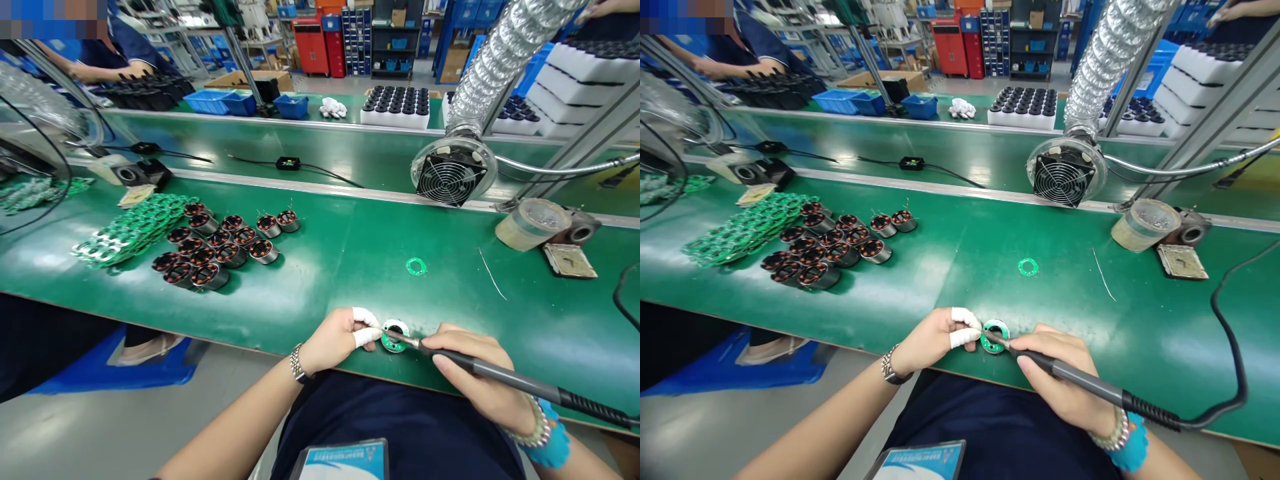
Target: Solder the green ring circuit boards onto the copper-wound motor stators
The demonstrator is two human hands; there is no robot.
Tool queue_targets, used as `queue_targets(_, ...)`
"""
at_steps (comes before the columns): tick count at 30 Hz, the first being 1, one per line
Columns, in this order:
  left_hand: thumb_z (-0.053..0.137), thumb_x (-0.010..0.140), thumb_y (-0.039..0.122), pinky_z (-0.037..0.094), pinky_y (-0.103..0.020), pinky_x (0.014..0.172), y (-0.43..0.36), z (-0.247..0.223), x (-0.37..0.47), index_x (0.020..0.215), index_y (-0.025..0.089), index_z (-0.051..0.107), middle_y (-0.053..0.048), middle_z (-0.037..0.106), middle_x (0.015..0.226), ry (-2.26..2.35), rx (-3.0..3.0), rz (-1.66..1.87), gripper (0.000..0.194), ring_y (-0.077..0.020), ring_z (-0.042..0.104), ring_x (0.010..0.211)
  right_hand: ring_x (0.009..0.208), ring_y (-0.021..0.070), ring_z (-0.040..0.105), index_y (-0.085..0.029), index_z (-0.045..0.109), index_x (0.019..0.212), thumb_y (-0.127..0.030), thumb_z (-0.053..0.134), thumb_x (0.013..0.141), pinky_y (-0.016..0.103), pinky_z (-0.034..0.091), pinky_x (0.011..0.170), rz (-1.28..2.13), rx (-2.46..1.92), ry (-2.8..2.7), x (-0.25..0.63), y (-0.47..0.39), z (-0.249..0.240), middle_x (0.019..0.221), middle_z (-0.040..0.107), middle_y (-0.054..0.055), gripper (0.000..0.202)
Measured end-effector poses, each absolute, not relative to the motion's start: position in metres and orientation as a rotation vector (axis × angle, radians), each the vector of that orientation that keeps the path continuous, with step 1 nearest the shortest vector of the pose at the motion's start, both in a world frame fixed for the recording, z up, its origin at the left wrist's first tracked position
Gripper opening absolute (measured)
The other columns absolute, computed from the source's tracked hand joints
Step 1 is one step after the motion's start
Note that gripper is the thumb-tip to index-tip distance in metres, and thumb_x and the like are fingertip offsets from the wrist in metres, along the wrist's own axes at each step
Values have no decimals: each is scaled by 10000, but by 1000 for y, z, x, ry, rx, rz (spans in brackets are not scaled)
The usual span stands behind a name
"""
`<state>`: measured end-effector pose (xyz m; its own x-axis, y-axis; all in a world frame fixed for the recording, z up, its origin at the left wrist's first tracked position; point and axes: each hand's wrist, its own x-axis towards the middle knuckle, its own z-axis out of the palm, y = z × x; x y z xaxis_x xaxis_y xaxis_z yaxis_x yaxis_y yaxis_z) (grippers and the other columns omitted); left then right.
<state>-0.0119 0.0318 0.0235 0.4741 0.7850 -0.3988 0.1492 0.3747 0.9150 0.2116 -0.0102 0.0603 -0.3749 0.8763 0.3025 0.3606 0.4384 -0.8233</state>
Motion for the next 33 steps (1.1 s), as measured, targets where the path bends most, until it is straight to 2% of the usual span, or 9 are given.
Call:
queue_targets(10,681,671,296,430,-230,590,32,21,-13,709,125,592,-1,607,562,1018,1098,524,197,-107,565,546,617,133,584,-195,640,928,-118,537,810,242,474,558,823,-1032,-1933,214,-11,63,722,646,22,174)
queue_targets(15,690,666,306,436,-233,580,32,21,-12,699,124,590,-1,603,569,1015,1102,533,210,-109,570,545,684,145,624,-207,588,1033,-150,515,851,245,509,610,754,-1029,-1971,214,-5,52,773,654,34,205)
queue_targets(17,686,671,303,438,-234,579,33,22,-11,699,124,591,1,601,570,1010,1106,534,204,-108,569,544,795,153,627,-197,560,1059,-127,490,865,262,518,707,784,-974,-2060,210,3,47,862,652,53,218)
queue_targets(19,677,681,293,441,-234,584,33,22,-11,709,124,592,2,601,582,1004,1116,536,191,-104,567,548,988,173,580,-186,538,1082,-113,493,863,301,487,848,844,-884,-2191,205,13,43,1010,624,79,235)
queue_targets(21,668,690,283,447,-236,597,32,22,-12,718,122,588,0,601,603,991,1122,545,181,-104,570,561,1067,173,536,-183,516,1111,-117,516,854,312,459,906,912,-804,-2289,201,21,42,1091,590,83,265)
queue_targets(26,634,728,243,476,-254,656,21,21,-19,865,139,605,-10,600,726,1024,1216,676,174,-111,590,626,900,153,583,-188,493,1158,-145,569,831,288,504,799,928,-881,-2303,199,23,39,1002,594,63,338)
queue_targets(33,636,726,279,483,-243,588,9,21,-8,789,131,652,-26,577,766,942,1279,594,162,-108,570,590,874,188,581,-191,477,1166,-170,569,826,328,513,763,784,-1064,-2118,197,-2,24,981,581,86,352)
